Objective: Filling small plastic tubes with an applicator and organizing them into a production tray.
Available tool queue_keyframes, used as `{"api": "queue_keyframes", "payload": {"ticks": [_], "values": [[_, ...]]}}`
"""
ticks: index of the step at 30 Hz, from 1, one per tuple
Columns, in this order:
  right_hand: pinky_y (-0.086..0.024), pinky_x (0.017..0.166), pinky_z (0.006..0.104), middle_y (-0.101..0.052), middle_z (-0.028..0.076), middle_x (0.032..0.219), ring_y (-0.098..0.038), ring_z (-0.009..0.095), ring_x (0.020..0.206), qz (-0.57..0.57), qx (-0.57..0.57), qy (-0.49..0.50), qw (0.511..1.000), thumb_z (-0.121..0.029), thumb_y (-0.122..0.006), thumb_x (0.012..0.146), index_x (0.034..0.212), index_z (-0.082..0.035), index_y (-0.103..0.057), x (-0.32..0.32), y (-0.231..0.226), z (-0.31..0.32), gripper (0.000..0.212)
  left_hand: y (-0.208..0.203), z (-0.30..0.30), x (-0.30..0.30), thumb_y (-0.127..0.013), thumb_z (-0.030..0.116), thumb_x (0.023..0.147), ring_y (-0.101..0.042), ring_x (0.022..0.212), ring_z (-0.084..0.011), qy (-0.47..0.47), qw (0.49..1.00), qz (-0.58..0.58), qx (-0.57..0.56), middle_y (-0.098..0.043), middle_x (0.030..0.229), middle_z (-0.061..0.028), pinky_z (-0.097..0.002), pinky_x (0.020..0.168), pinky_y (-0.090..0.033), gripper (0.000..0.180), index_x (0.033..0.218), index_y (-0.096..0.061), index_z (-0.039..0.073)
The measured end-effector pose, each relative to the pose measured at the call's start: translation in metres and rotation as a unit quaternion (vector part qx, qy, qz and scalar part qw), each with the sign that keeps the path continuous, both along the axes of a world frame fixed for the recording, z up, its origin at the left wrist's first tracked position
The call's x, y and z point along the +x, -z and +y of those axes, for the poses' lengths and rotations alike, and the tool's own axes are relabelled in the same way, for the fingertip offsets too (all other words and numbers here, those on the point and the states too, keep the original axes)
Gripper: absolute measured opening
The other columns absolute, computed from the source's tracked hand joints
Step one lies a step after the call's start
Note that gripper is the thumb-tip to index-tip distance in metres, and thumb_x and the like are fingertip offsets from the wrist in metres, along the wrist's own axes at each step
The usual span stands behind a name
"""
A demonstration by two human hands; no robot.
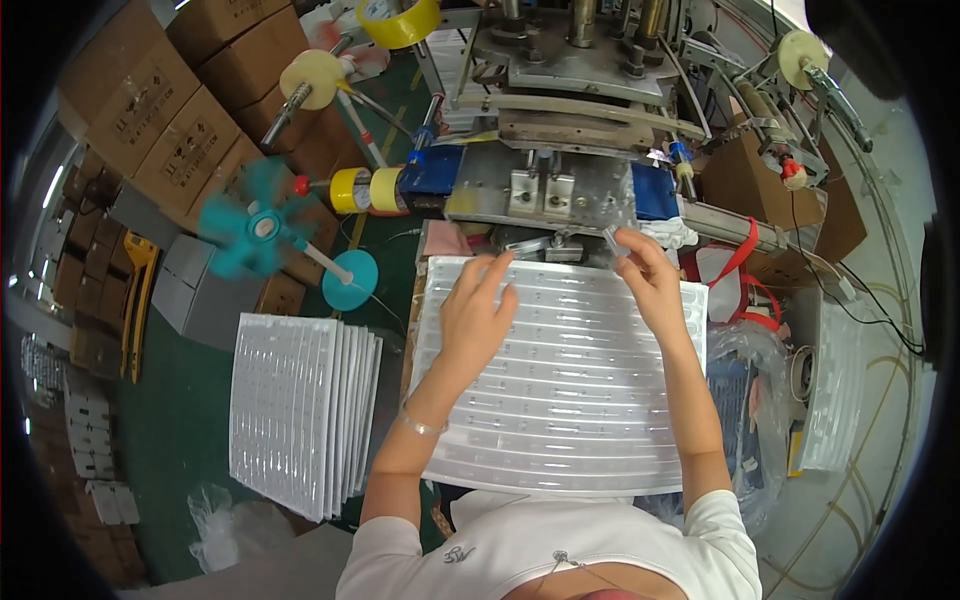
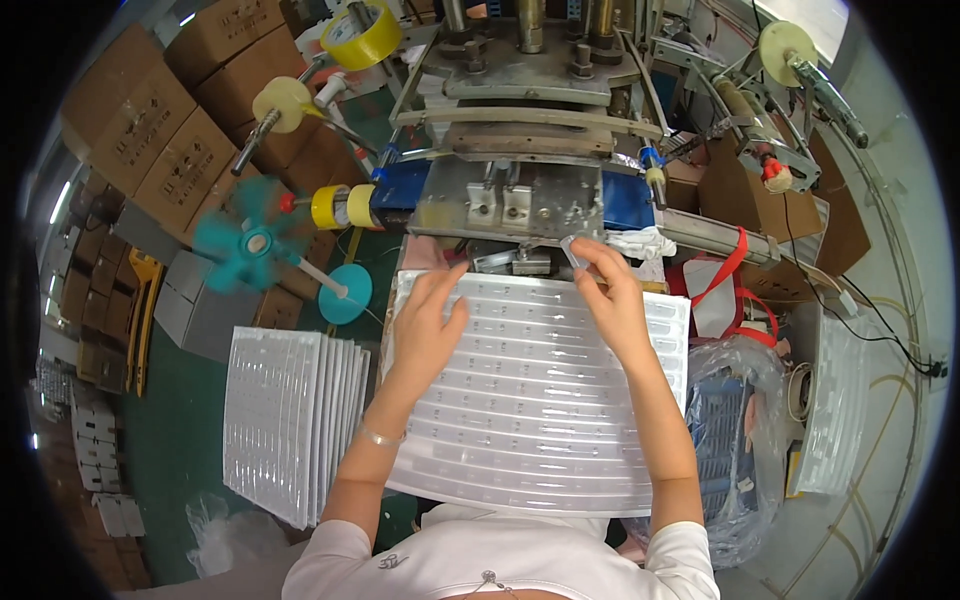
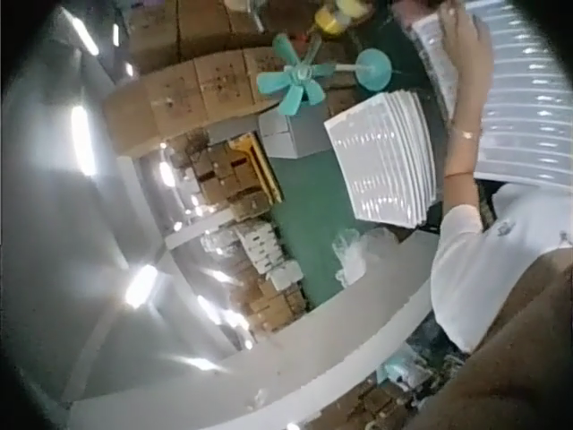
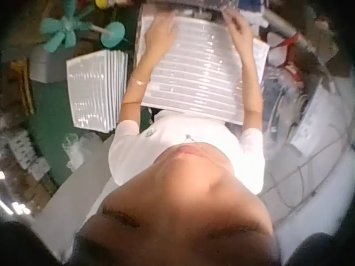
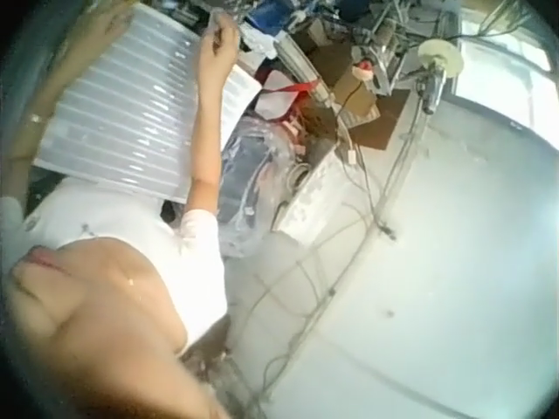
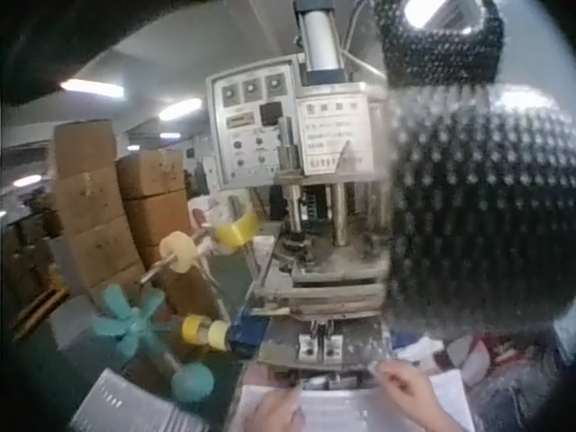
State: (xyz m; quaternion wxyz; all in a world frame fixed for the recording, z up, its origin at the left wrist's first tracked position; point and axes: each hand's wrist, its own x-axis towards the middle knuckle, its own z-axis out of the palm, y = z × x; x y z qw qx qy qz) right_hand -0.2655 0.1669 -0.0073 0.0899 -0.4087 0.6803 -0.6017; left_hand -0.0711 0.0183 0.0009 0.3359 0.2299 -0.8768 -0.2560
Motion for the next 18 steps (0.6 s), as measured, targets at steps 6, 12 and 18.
{"api": "queue_keyframes", "payload": {"ticks": [6, 12, 18], "values": [[-0.052, 0.080, 0.0285, -0.063, 0.014, 0.113, -0.065, 0.019, 0.093, 0.067, 0.020, 0.099, 0.993, -0.008, -0.064, 0.085, 0.109, 0.003, -0.060, -0.018, -0.027, -0.004, 0.026, -0.037, -0.026, -0.118, -0.062, 0.039, 0.084, -0.061, 0.086, -0.0311, -0.093, 0.966, 0.003, -0.242, -0.058, 0.104, -0.0140, -0.0384, 0.067, -0.051, 0.041, 0.115, -0.061, 0.013], [-0.051, 0.071, 0.0338, -0.066, 0.012, 0.101, -0.065, 0.026, 0.086, 0.287, -0.019, 0.144, 0.947, -0.012, -0.067, 0.081, 0.102, -0.003, -0.063, -0.025, -0.048, -0.042, 0.023, -0.053, -0.035, -0.136, -0.067, 0.032, 0.080, -0.063, 0.069, -0.0257, -0.025, 0.973, -0.023, -0.230, -0.057, 0.079, -0.0085, -0.0358, 0.059, -0.051, 0.030, 0.102, -0.065, 0.012], [-0.051, 0.067, 0.0384, -0.066, 0.013, 0.093, -0.063, 0.030, 0.079, 0.414, 0.112, 0.208, 0.879, -0.014, -0.064, 0.082, 0.098, -0.007, -0.065, -0.041, -0.053, -0.089, 0.018, -0.050, -0.007, -0.026, -0.066, 0.011, 0.081, -0.062, 0.076, -0.0215, 0.111, 0.992, 0.052, 0.044, -0.061, 0.089, -0.0073, -0.0295, 0.062, -0.049, 0.026, 0.107, -0.063, 0.008]]}}
